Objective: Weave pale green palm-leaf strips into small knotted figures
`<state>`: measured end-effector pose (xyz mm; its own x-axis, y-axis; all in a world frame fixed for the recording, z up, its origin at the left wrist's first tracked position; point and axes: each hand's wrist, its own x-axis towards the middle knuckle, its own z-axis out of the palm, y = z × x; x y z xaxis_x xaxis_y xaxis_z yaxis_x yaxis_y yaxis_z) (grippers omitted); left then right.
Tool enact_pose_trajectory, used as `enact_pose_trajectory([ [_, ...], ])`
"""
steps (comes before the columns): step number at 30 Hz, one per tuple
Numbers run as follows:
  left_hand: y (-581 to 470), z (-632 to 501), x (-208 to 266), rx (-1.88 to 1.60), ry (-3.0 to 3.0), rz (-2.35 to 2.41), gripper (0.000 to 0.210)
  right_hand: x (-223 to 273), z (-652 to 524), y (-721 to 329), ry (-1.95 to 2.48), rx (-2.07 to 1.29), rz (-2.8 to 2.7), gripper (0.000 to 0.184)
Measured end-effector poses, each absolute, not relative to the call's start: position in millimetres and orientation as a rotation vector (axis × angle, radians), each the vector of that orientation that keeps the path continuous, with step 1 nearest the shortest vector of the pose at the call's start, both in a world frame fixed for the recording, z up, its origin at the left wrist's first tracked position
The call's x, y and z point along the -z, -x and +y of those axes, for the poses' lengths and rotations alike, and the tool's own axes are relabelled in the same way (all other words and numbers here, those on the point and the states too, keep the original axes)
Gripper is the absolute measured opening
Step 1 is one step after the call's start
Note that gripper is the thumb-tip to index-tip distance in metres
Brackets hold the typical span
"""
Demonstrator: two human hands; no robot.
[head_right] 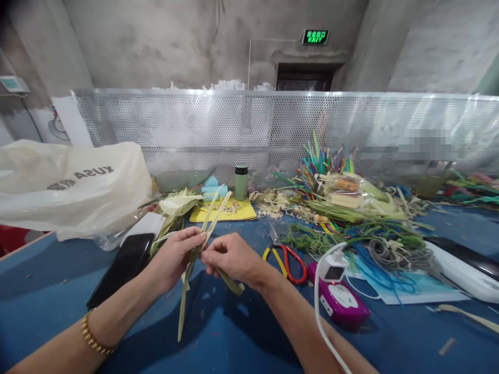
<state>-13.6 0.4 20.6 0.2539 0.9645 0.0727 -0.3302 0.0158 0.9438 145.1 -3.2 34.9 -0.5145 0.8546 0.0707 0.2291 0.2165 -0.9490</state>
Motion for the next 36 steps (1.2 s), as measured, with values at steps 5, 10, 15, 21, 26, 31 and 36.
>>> enact_pose_trajectory([
  [5, 16, 3, -21, -1.125, -1.095, 0.719, 0.023, -34, 0, -149, 1.077, -1.066, -1.91, 0.017],
  [10, 20, 8, -17, -0.985, -1.195, 0.719, 0.022, -37, 1, -157, 1.093, -0.798, -2.045, 0.019],
  [15, 23, 10, -16, -0.897, -1.218, 0.71, 0.026, -39, -4, -155, 1.13, -0.641, -2.06, 0.02],
  [21, 25, 14, -15, -0.864, -1.208, 0.74, 0.024, -39, -7, -156, 1.153, -0.508, -2.119, 0.024],
  [26, 25, 16, -15, -0.981, -1.215, 0.769, 0.023, -41, -5, -160, 1.158, -0.537, -2.168, 0.022],
  [31, 24, 14, -16, -1.038, -1.26, 0.774, 0.023, -48, 0, -173, 1.231, -0.511, -2.15, 0.012],
  [36, 23, 13, -17, -1.028, -1.258, 0.783, 0.019, -51, -1, -176, 1.246, -0.405, -2.167, 0.016],
])
